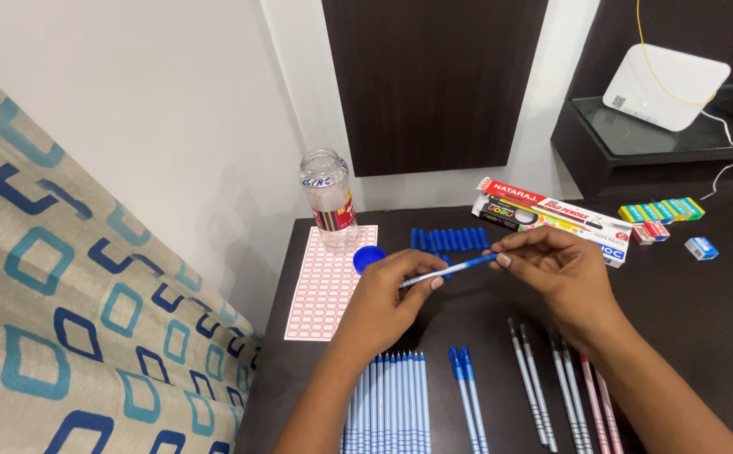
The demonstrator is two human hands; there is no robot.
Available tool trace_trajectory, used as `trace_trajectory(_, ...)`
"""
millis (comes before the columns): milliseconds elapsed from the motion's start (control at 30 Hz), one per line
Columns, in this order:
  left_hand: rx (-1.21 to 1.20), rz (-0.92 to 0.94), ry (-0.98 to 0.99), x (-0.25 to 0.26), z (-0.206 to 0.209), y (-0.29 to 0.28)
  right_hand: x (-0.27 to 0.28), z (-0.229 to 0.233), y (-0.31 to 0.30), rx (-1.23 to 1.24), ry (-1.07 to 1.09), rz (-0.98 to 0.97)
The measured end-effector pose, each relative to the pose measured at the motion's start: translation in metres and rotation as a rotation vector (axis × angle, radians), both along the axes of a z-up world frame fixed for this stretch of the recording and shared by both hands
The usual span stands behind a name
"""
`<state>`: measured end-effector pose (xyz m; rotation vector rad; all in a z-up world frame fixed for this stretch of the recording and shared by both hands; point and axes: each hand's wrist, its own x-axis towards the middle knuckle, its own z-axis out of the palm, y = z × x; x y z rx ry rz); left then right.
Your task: The person repeatedly picks up blue pen refills and white pen barrels from a table, inserts the refills into the barrels, and places the assembled pens in a growing pile. The process is performed one at a time in a repetitive manner.
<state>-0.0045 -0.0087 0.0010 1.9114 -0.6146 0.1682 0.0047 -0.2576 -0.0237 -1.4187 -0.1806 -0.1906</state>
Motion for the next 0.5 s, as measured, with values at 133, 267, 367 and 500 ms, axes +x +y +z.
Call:
trace_trajectory(133, -0.009, -0.008, -0.012, -0.001, 0.000, 0.000, -0.002, 0.003, 0.003, -0.033, 0.042, -0.023)
trace_trajectory(267, -0.001, 0.003, -0.014, 0.000, -0.001, -0.001, -0.001, 0.002, 0.005, -0.015, 0.058, -0.018)
trace_trajectory(367, -0.002, 0.023, 0.021, -0.001, -0.002, -0.004, -0.003, 0.002, 0.008, -0.024, 0.101, -0.033)
trace_trajectory(500, -0.013, 0.037, 0.008, -0.001, -0.007, -0.008, -0.005, -0.002, 0.012, -0.002, 0.082, -0.025)
